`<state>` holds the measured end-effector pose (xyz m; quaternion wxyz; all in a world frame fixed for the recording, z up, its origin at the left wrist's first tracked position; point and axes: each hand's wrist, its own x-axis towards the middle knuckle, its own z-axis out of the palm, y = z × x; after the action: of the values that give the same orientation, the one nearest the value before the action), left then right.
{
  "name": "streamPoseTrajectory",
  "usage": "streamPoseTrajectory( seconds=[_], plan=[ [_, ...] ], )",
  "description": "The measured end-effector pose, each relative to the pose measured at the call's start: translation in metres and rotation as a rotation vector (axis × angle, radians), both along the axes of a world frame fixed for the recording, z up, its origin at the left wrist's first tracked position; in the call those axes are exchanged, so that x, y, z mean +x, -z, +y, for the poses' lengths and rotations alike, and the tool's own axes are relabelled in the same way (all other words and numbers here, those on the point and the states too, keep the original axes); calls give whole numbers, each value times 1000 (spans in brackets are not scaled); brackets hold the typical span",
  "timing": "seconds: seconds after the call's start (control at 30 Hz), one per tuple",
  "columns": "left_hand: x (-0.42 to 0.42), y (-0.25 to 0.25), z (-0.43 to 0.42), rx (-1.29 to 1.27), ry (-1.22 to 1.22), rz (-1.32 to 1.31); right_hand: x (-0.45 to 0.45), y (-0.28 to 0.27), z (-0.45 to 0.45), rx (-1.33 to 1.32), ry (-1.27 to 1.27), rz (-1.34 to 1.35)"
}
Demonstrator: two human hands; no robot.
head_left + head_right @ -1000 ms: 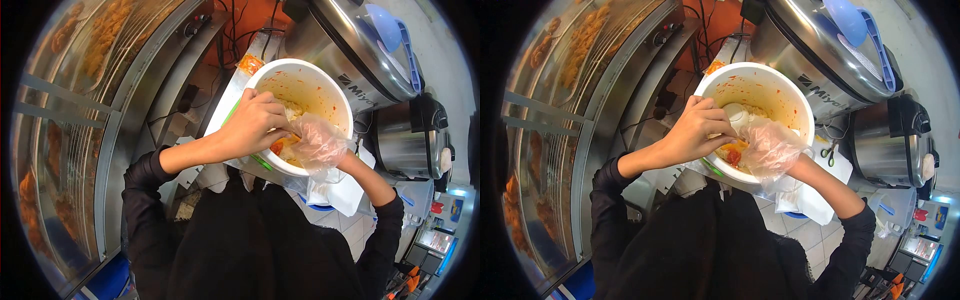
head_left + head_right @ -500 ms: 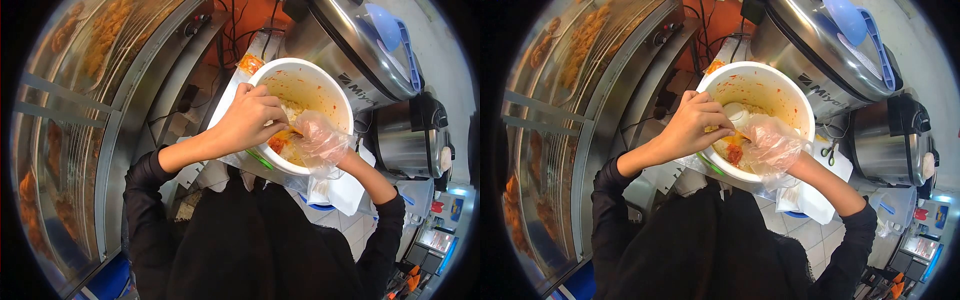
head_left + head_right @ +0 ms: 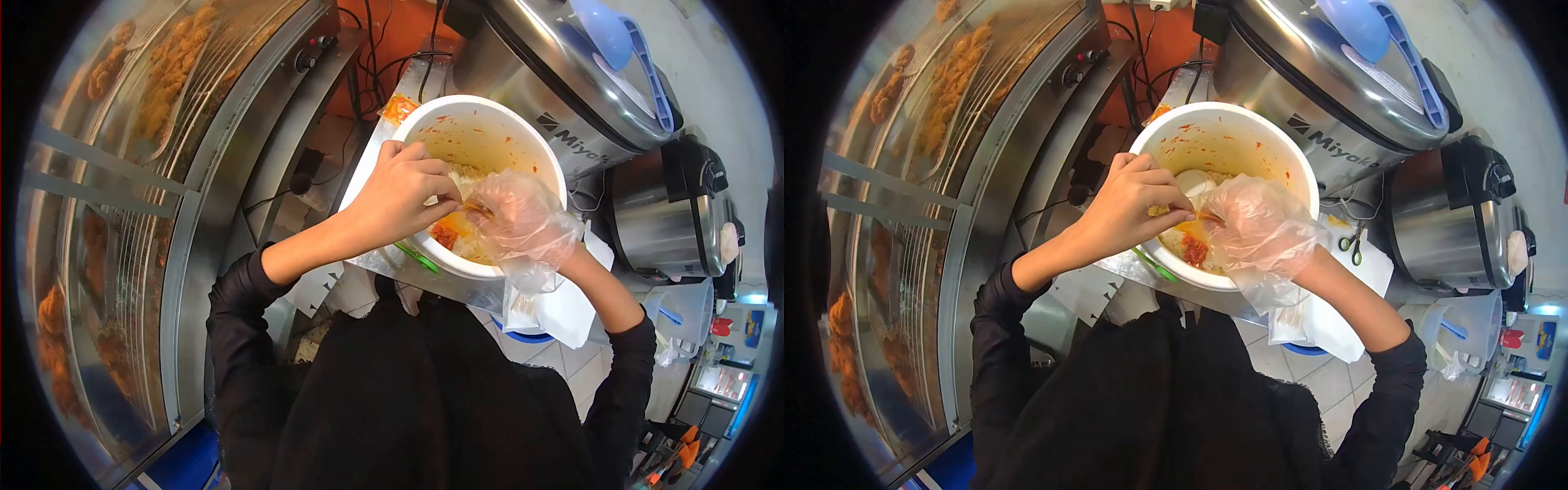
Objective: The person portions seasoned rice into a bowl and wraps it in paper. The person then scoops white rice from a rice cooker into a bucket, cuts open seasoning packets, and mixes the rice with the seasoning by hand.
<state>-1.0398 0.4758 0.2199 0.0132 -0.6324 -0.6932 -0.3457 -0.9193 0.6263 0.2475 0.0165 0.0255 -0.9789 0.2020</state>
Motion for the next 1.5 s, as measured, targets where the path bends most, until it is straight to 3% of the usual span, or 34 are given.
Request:
streamPoseTrajectory(
  seconds=[0.07,0.17,0.23,0.27,0.33,0.37,0.43,0.5,0.6,0.67,0.7,0.77,0.8,0.83,0.87,0.9,0.93,1.0,1.07,1.13,1.2,1.23,1.3,1.33,1.43,1.5],
  plan=[
    [1,-2,1,-128,19,18,3,-2,3,17,-3,-54],
    [2,-14,1,-38,-1,-8,10,7,16,-53,46,135],
    [-2,-28,-3,-50,-28,-40,20,12,27,-798,235,190],
    [-5,-28,-6,11,-52,-83,27,6,32,-755,423,93],
    [-11,-28,-13,111,-109,-176,54,-22,40,-826,661,193],
    [-12,-28,-18,150,-143,-228,76,-17,54,-770,592,410],
    [-19,-25,-35,164,-204,-321,109,-9,69,-1071,901,678],
    [-19,-17,-47,211,-310,-547,166,34,114,-1080,1005,734],
    [-22,-7,-59,210,-406,-639,207,102,159,-1176,1115,819],
    [-24,4,-58,226,-437,-685,208,126,173,-1142,1458,536],
    [-20,5,-54,228,-443,-686,205,147,181,-1309,1334,656],
    [-8,7,-41,187,-459,-765,196,134,179,-637,1431,-28],
    [-6,12,-34,205,-405,-749,203,146,186,-639,1421,-39],
    [0,17,-28,202,-369,-793,214,162,199,-214,1422,-33],
    [3,20,-23,162,-398,-678,200,144,187,209,1377,-16],
    [6,22,-18,119,-429,-565,197,114,178,35,1542,-84],
    [10,24,-12,158,-396,-578,220,176,224,100,1340,451],
    [16,33,-3,209,-362,-666,160,58,152,-331,985,566],
    [15,41,0,232,-321,-693,110,0,104,-271,555,527],
    [14,44,0,276,-304,-762,51,-57,59,183,113,124],
    [12,47,-2,278,-259,-791,16,21,68,446,-67,-110],
    [12,48,-3,283,-265,-799,-1,69,79,536,-156,-254],
    [12,47,-4,303,-233,-730,-22,69,71,544,-233,-641],
    [12,47,-4,298,-250,-701,-33,41,51,520,-258,-822],
    [13,41,-7,255,-255,-696,-37,50,56,678,-299,-894],
    [13,39,-8,274,-255,-710,-31,42,59,596,-257,-799]
  ],
)
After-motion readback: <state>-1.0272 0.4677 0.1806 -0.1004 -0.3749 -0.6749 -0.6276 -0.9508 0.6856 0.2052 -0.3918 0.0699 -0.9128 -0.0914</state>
